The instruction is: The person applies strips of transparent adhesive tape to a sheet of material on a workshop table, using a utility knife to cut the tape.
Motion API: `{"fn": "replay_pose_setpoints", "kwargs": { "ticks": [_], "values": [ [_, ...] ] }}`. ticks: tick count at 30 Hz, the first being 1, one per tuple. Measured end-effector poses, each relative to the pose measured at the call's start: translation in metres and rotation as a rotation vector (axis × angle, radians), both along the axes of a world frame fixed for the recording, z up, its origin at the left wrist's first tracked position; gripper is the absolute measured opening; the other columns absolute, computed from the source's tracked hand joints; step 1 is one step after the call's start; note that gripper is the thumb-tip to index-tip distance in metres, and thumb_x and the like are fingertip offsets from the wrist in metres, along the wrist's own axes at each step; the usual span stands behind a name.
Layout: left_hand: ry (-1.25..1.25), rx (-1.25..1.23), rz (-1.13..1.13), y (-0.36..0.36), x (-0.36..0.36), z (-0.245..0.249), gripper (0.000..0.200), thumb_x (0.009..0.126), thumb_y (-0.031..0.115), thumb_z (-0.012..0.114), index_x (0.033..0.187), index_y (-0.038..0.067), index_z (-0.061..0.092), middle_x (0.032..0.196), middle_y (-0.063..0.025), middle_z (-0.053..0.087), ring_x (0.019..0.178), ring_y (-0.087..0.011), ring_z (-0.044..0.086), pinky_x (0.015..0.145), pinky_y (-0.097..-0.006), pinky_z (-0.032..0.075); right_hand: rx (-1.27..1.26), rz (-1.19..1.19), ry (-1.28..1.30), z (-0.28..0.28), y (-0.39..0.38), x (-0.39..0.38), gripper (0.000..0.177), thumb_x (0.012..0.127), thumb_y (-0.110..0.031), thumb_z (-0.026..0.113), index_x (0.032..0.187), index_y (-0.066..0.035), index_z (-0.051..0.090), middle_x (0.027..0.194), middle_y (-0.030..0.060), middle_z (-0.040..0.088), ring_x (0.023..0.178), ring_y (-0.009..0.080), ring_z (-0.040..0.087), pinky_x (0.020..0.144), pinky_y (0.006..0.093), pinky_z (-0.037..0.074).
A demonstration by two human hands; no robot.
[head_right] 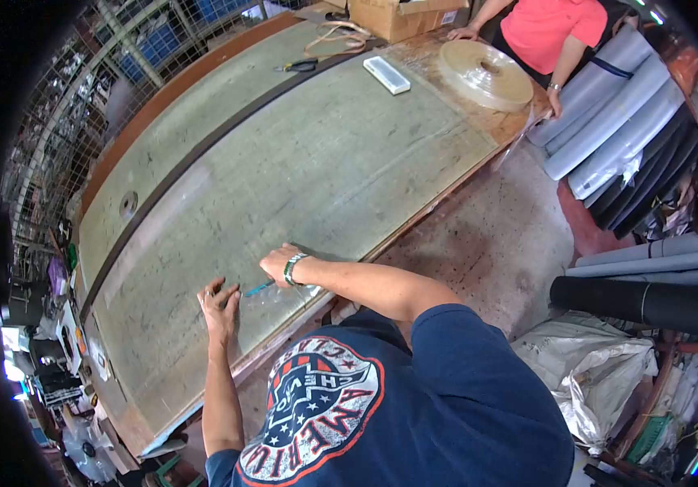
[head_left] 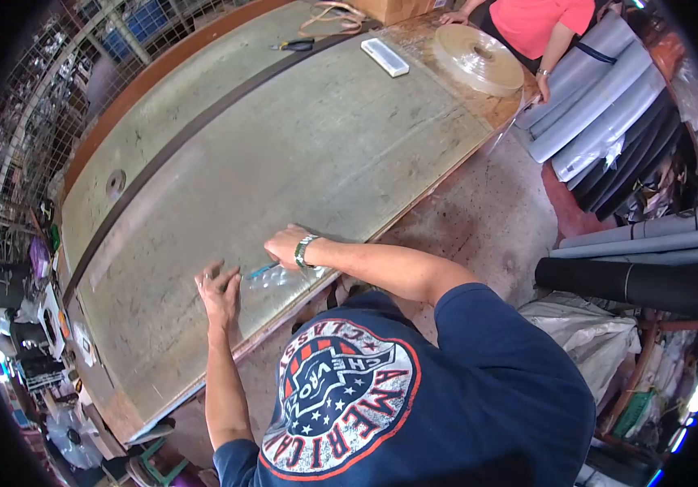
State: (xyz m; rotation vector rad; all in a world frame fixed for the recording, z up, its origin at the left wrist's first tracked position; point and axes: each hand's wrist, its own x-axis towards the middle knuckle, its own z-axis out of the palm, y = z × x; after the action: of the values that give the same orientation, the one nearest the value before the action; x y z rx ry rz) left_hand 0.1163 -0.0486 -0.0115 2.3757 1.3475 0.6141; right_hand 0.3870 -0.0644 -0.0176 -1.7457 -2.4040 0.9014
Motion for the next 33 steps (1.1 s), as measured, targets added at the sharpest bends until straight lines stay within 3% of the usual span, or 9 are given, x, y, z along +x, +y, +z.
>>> {"fn": "replay_pose_setpoints", "kwargs": {
  "ticks": [7, 11, 12, 13, 16, 19, 25, 29, 33],
  "values": [
    [-0.044, 0.076, 0.065, -0.014, 0.008, -0.006, 0.018, 0.089, 0.015, 0.076, 0.105, 0.008, 0.080, 0.125, -0.0133, 0.067, 0.119, -0.0338, 0.056, 0.104, -0.0458, 0.044, 0.015, -0.323, 0.194, 0.022, 0.038, 0.081, 0.017, 0.082, -0.012, 0.075, 0.099, -0.011, 0.071, 0.100, 0.0131, 0.076, 0.102, 0.0342, 0.072, 0.088, 0.0462, 0.056],
    [-0.027, 0.190, 0.063, -0.021, 0.014, -0.006, 0.011, 0.088, 0.008, 0.074, 0.098, 0.002, 0.074, 0.110, -0.0143, 0.069, 0.106, -0.0365, 0.060, 0.094, -0.0470, 0.047, 0.137, -0.330, 0.044, 0.020, 0.065, 0.091, 0.019, 0.085, -0.019, 0.075, 0.102, -0.011, 0.071, 0.098, 0.0136, 0.075, 0.100, 0.0365, 0.071, 0.084, 0.0473, 0.056],
    [-0.030, 0.206, 0.055, -0.024, 0.015, -0.002, 0.011, 0.089, 0.007, 0.074, 0.098, 0.001, 0.073, 0.105, -0.0153, 0.069, 0.103, -0.0371, 0.061, 0.092, -0.0472, 0.048, 0.501, -0.271, -0.053, 0.005, 0.065, 0.081, 0.023, 0.084, -0.022, 0.076, 0.101, -0.008, 0.071, 0.098, 0.0158, 0.074, 0.102, 0.0388, 0.069, 0.085, 0.0505, 0.055],
    [-0.034, 0.218, 0.048, -0.029, 0.015, 0.002, 0.010, 0.089, 0.006, 0.073, 0.097, 0.000, 0.071, 0.101, -0.0164, 0.069, 0.100, -0.0377, 0.062, 0.090, -0.0474, 0.049, 0.523, -0.264, 0.001, 0.020, 0.059, 0.066, 0.030, 0.083, -0.028, 0.077, 0.101, -0.004, 0.071, 0.103, 0.0177, 0.073, 0.102, 0.0398, 0.067, 0.086, 0.0523, 0.054],
    [-0.175, 0.043, 0.135, -0.049, 0.009, 0.011, 0.007, 0.092, 0.003, 0.069, 0.098, -0.001, 0.068, 0.094, -0.0192, 0.069, 0.087, -0.0366, 0.066, 0.081, -0.0449, 0.052, 0.249, -0.192, 0.454, 0.051, 0.020, 0.008, 0.051, 0.087, -0.043, 0.073, 0.119, -0.004, 0.066, 0.113, 0.0226, 0.069, 0.106, 0.0427, 0.066, 0.090, 0.0526, 0.053],
    [-0.236, -0.006, 0.123, -0.072, 0.009, 0.065, 0.005, 0.096, 0.001, 0.064, 0.099, -0.002, 0.067, 0.088, -0.0179, 0.068, 0.075, -0.0297, 0.066, 0.071, -0.0393, 0.054, -0.148, 0.074, 0.636, 0.007, -0.010, -0.061, 0.093, 0.079, -0.063, 0.080, 0.144, -0.002, 0.054, 0.128, 0.0251, 0.068, 0.116, 0.0395, 0.067, 0.097, 0.0455, 0.054],
    [-0.389, -0.045, 0.370, -0.098, -0.039, 0.117, 0.008, 0.103, 0.005, 0.059, 0.103, -0.002, 0.064, 0.085, -0.0056, 0.062, 0.069, -0.0120, 0.058, 0.063, -0.0265, 0.050, -0.332, 0.221, 0.718, 0.038, -0.070, -0.017, 0.060, 0.075, -0.039, 0.085, 0.118, -0.003, 0.065, 0.095, 0.0121, 0.077, 0.086, 0.0289, 0.074, 0.074, 0.0422, 0.057],
    [-0.334, 0.014, 0.538, -0.110, -0.107, 0.119, 0.009, 0.105, 0.007, 0.059, 0.102, -0.001, 0.063, 0.084, -0.0043, 0.060, 0.070, -0.0103, 0.054, 0.062, -0.0269, 0.047, -0.233, 0.114, 0.550, 0.075, -0.103, 0.059, 0.033, 0.076, -0.025, 0.079, 0.100, -0.004, 0.069, 0.089, 0.0112, 0.075, 0.085, 0.0312, 0.073, 0.072, 0.0443, 0.055],
    [-0.338, 0.047, 0.536, -0.114, -0.097, 0.154, 0.021, 0.100, 0.015, 0.072, 0.097, -0.006, 0.070, 0.080, -0.0137, 0.070, 0.070, -0.0201, 0.064, 0.065, -0.0353, 0.054, -0.243, 0.037, 0.445, 0.098, -0.120, 0.104, 0.022, 0.084, -0.024, 0.076, 0.096, -0.006, 0.070, 0.087, 0.0116, 0.074, 0.087, 0.0322, 0.072, 0.074, 0.0449, 0.054]
  ]
}}
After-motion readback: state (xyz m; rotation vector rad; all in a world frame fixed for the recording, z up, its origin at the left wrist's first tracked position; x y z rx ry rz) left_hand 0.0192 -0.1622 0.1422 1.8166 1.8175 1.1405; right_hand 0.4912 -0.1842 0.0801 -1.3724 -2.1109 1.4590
